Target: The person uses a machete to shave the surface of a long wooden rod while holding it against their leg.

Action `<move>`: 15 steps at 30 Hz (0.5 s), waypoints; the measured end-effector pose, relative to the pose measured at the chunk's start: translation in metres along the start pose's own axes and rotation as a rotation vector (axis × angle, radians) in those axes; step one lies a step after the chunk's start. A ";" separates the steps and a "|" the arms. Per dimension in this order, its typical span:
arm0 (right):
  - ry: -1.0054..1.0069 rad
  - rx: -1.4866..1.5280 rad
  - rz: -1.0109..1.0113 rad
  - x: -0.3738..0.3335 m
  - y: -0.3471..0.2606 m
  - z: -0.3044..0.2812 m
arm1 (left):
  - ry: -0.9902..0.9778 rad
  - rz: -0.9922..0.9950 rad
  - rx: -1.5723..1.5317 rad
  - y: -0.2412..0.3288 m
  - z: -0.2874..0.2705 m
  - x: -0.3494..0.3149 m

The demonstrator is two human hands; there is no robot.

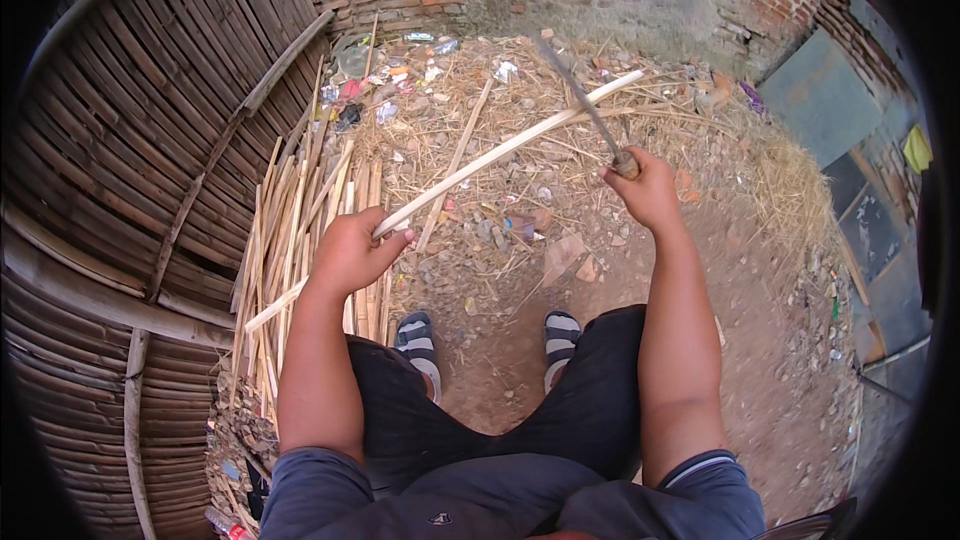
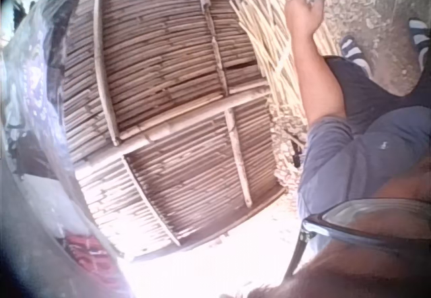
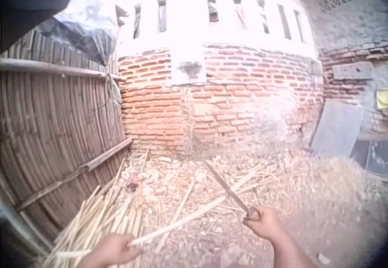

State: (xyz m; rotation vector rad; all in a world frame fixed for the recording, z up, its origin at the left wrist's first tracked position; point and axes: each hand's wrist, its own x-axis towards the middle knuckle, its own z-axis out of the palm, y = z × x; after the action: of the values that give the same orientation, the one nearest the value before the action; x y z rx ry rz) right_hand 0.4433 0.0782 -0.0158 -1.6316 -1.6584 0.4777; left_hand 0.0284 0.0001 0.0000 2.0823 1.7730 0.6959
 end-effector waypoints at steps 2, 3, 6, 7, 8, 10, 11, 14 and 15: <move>0.104 0.006 0.077 0.006 0.012 -0.002 | -0.006 -0.009 0.039 0.000 -0.001 0.001; 0.119 0.024 0.060 0.007 0.016 0.002 | -0.012 -0.015 0.060 0.000 -0.001 0.001; 0.104 0.031 -0.003 0.006 0.018 0.008 | -0.024 -0.002 0.016 -0.001 0.002 0.003; 0.055 0.009 -0.034 0.002 0.007 0.009 | -0.032 -0.024 0.002 -0.001 0.002 0.002; 0.007 -0.013 -0.063 -0.001 -0.004 0.011 | -0.042 -0.046 -0.013 0.000 0.003 0.002; -0.109 -0.059 -0.140 -0.009 -0.020 0.018 | -0.056 -0.077 -0.072 -0.001 0.004 0.002; -0.167 -0.080 -0.180 -0.013 -0.028 0.022 | -0.062 -0.089 -0.116 -0.006 0.007 0.001; -0.302 -0.173 -0.370 -0.027 -0.052 0.029 | -0.130 -0.114 -0.177 -0.011 0.011 0.001; -0.336 -0.210 -0.433 -0.029 -0.055 0.030 | -0.158 -0.122 -0.183 -0.011 0.011 0.001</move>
State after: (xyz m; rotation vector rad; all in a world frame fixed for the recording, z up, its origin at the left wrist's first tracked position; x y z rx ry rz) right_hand 0.3814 0.0504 -0.0025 -1.3223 -2.3096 0.3783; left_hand 0.0255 0.0033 -0.0144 1.8391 1.6674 0.6160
